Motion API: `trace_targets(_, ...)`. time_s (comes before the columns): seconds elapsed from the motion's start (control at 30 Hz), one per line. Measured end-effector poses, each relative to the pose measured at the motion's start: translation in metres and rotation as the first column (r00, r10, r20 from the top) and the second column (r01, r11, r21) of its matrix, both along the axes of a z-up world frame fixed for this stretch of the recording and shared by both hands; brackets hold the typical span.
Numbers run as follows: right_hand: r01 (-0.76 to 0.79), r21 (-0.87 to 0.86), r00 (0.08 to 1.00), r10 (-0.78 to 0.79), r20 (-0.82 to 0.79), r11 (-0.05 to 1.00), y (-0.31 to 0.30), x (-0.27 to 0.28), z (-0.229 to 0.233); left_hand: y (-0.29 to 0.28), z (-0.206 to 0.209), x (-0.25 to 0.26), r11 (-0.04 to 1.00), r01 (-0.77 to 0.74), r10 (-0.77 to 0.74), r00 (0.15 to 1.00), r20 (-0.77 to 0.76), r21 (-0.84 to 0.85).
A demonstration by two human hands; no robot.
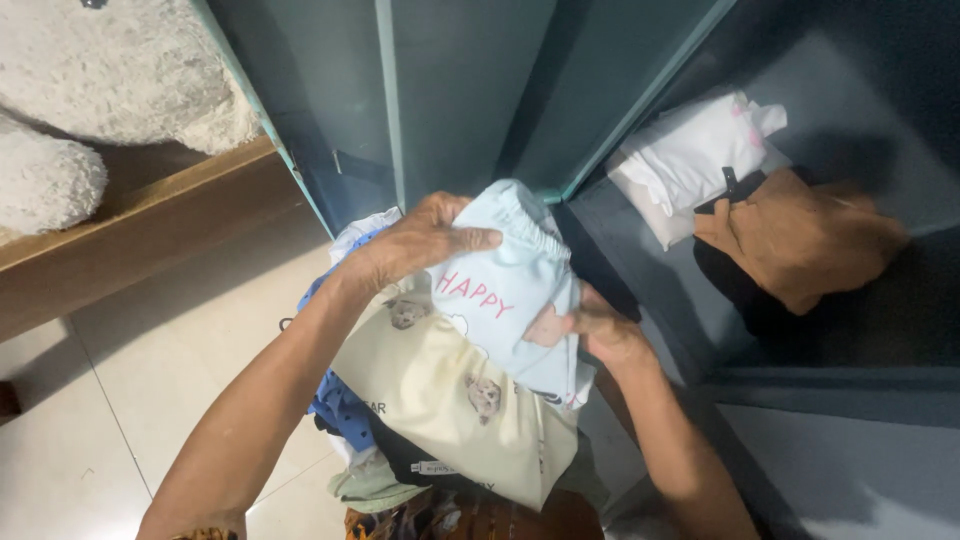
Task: The person folds several garments one by one and places them into a closet shelf. Items handled include a black shirt, a tan top, a white shirt with text, a light green shirt, a black garment, and a blue patterned shirt. The person arranges the folded clothes neatly on the shelf.
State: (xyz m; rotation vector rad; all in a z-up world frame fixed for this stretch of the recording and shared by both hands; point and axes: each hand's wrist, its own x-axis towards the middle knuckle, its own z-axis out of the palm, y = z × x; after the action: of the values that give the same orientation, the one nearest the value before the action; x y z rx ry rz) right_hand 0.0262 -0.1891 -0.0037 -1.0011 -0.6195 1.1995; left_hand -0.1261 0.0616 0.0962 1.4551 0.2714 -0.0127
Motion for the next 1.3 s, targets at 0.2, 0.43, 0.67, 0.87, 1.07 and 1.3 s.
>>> trace_targets(0.2,0.447,-0.125,0.873,-0.402,0.276,0.886,0.010,-0.031,0.125,-0.003,0.016,0.018,0.997,-0.076,0.080,0.990,0.119,-0.033)
trace_targets(0.43,0.477,0.198,0.753,-0.514,0.411,0.856,0.008,-0.001,0.175,-0.002,0.074,0.018,0.972,-0.178,0.067,0.836,0.544,0.154)
trace_targets(0.67,0.247,0.038,0.967,-0.244,-0.068,0.968,-0.033,-0.032,0.118,0.005,0.055,-0.043,0.957,0.095,-0.175,0.942,0.286,0.272)
trace_targets(0.87,-0.077,-0.126,0.994,0.066,-0.092,0.989,-0.063,-0.094,0.052,-0.013,0.005,-0.109,0.945,0.308,-0.327,0.896,-0.300,-0.110)
trace_targets(1.07,0.500,-0.308,0.863,-0.496,0.095,0.810,-0.016,-0.099,0.078,-0.001,0.035,-0.082,0.920,0.363,-0.280,0.873,-0.400,0.148)
trace_targets(1.3,0.649,-0.486,0.657,-0.109,0.746,0.585,-0.027,-0.049,-0.026,-0.010,-0.042,-0.011,0.728,0.205,0.036,0.942,-0.335,0.655)
